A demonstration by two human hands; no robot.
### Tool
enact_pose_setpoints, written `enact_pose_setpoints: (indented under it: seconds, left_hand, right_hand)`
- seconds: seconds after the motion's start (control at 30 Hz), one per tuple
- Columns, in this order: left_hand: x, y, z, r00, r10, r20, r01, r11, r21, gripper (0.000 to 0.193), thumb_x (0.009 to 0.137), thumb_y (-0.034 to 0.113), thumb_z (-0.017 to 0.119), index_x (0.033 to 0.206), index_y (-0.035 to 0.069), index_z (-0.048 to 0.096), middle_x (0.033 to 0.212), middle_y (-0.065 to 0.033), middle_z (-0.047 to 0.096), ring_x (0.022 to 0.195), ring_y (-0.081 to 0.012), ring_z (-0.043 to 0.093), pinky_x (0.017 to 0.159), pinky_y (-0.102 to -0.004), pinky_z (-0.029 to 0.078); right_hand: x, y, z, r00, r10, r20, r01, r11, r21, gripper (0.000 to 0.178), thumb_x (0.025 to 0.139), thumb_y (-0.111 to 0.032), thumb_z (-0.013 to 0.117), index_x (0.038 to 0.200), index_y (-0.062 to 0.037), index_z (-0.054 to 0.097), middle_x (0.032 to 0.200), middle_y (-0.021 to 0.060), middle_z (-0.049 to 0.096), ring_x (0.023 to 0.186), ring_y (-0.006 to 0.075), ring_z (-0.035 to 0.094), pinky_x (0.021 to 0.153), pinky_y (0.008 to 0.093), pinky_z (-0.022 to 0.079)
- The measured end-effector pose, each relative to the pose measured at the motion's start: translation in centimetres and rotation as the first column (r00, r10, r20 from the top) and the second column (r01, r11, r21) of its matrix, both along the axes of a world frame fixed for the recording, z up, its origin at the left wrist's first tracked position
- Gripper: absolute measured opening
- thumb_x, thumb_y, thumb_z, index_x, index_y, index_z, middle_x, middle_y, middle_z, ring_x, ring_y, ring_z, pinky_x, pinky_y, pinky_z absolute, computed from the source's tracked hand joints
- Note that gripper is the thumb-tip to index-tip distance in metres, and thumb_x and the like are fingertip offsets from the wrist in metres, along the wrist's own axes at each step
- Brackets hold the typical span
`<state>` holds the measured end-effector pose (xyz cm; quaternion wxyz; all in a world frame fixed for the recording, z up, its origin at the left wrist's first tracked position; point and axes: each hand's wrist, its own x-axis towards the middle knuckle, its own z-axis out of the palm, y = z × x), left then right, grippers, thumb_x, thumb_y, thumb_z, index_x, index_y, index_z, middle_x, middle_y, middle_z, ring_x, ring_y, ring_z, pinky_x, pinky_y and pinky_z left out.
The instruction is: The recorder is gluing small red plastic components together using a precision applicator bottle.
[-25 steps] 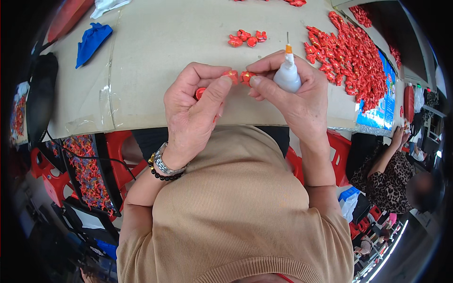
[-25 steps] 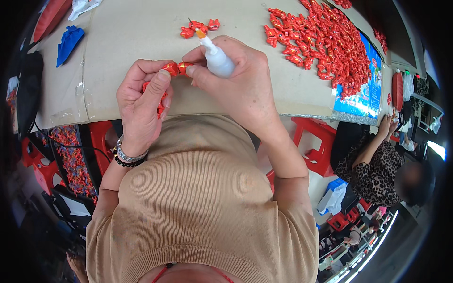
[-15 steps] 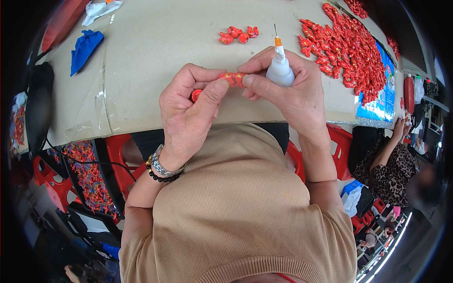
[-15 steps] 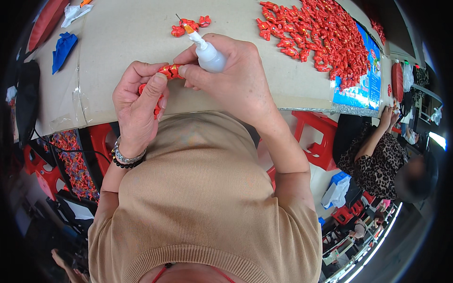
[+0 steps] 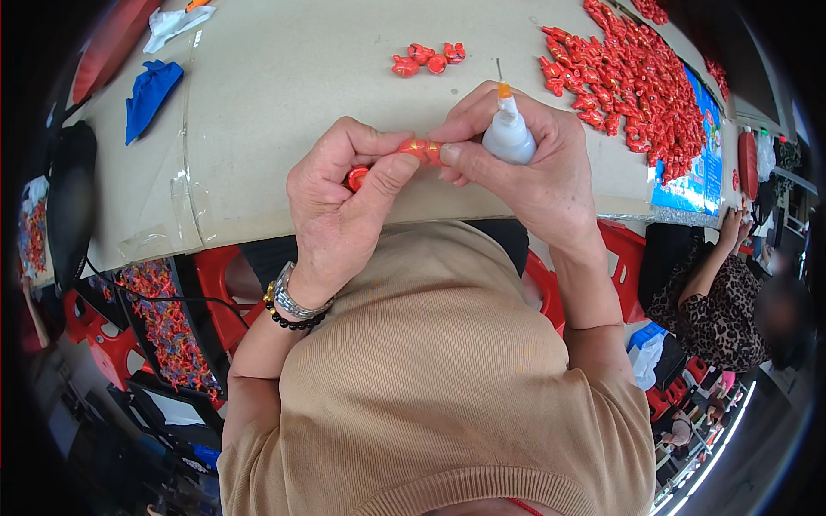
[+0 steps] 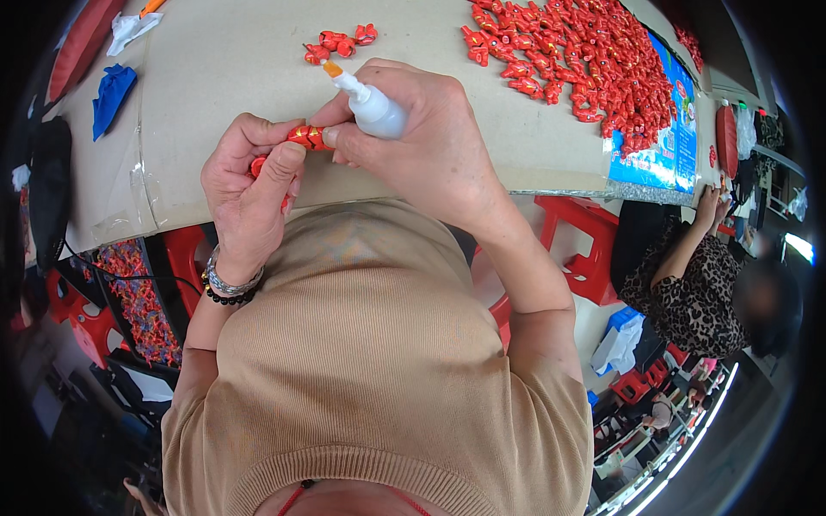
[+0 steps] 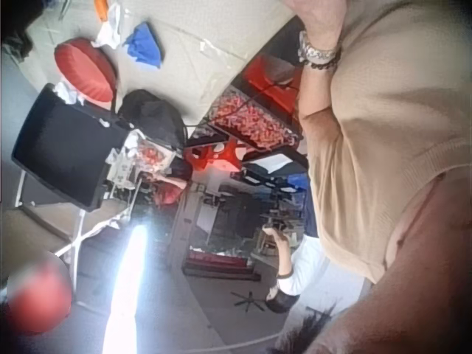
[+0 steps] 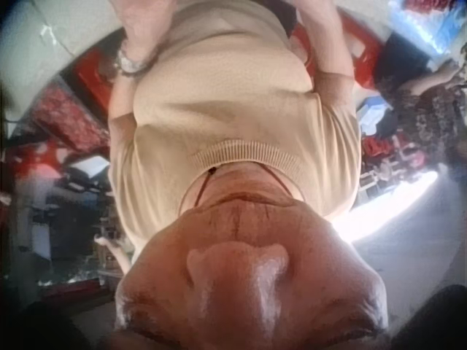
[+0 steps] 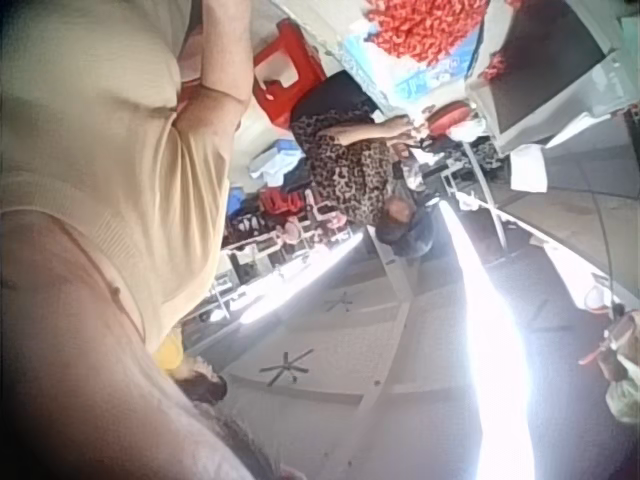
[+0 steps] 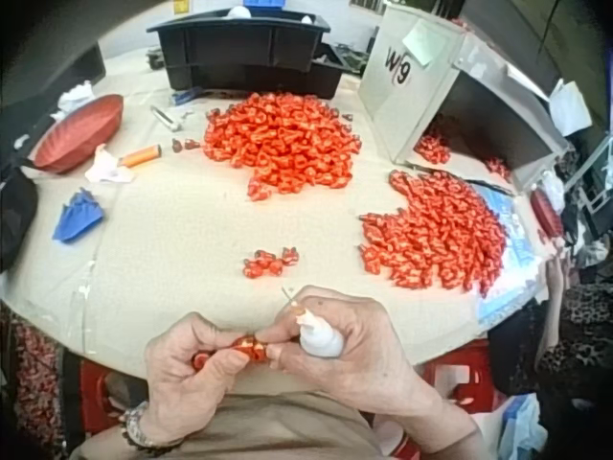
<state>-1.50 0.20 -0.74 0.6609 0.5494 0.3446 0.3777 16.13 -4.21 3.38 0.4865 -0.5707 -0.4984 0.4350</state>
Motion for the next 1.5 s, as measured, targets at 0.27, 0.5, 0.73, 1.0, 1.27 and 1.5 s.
enact_pose_setpoints:
  seconds: [0.27,0.5,0.73,1.0,1.27,1.5]
  left_hand:
    - [0.5,-0.4,-0.3,0.992,0.103,-0.075,-0.084,0.971,0.223,0.013,0.088,0.009,0.067,0.092,-0.002,0.062,0.078,-0.0019,0.066,0.07,-0.0024,0.054,0.061,-0.0181,0.044]
    - [1.0,0.3,0.5,0.999,0.032,0.042,-0.028,0.996,-0.09,0.015,0.091,0.012,0.063,0.094,-0.002,0.06,0.073,-0.0015,0.063,0.057,-0.0007,0.048,0.049,-0.0161,0.038]
    - [1.2,0.3,1.0,0.987,0.023,0.159,0.022,0.961,-0.275,0.015,0.093,0.016,0.06,0.091,0.001,0.058,0.073,-0.0038,0.063,0.047,-0.002,0.043,0.038,-0.0174,0.031]
    - [1.3,0.3,0.9,0.976,0.039,0.215,0.042,0.932,-0.359,0.013,0.092,0.014,0.06,0.087,0.003,0.056,0.075,-0.0067,0.064,0.047,-0.0033,0.044,0.037,-0.0177,0.031]
    - [1.5,0.4,1.0,0.981,0.004,0.195,0.065,0.936,-0.345,0.013,0.092,0.013,0.061,0.086,0.003,0.055,0.074,-0.0061,0.062,0.048,-0.0039,0.045,0.038,-0.0178,0.031]
    - [1.6,0.3,1.2,0.99,0.005,0.143,0.04,0.948,-0.316,0.012,0.092,0.012,0.06,0.089,0.001,0.056,0.074,-0.0057,0.061,0.049,-0.0046,0.045,0.038,-0.0179,0.031]
  right_hand:
    - [-0.3,0.4,0.1,0.976,-0.053,-0.21,0.034,0.995,-0.092,0.01,0.078,0.009,0.064,0.087,0.0044,0.066,0.08,0.0075,0.06,0.063,0.0129,0.063,0.055,0.0238,0.053]
    - [-0.2,0.3,-0.3,0.971,-0.105,-0.213,0.08,0.989,-0.123,0.011,0.08,0.003,0.066,0.092,0.0032,0.066,0.074,0.0041,0.064,0.065,0.0096,0.061,0.06,0.0235,0.051]
    - [0.3,-0.1,-1.9,0.994,-0.056,0.098,0.043,0.99,0.134,0.016,0.076,0.007,0.069,0.092,0.0049,0.065,0.087,0.0098,0.065,0.072,0.0125,0.064,0.062,0.0227,0.053]
    - [-0.1,-0.2,-3.5,0.998,-0.003,-0.067,0.019,0.971,0.237,0.013,0.077,0.011,0.066,0.089,0.0055,0.064,0.087,0.0139,0.064,0.066,0.0169,0.066,0.056,0.0248,0.055]
    - [-0.2,-0.3,-4.2,0.99,-0.015,-0.141,0.054,0.96,0.274,0.013,0.076,0.013,0.063,0.087,0.0058,0.064,0.079,0.0106,0.062,0.063,0.0143,0.063,0.055,0.0252,0.053]
    - [0.2,-0.3,-4.4,0.996,0.018,-0.088,0.015,0.935,0.355,0.013,0.077,0.009,0.067,0.088,0.0031,0.065,0.082,0.0131,0.063,0.068,0.0159,0.063,0.056,0.0266,0.053]
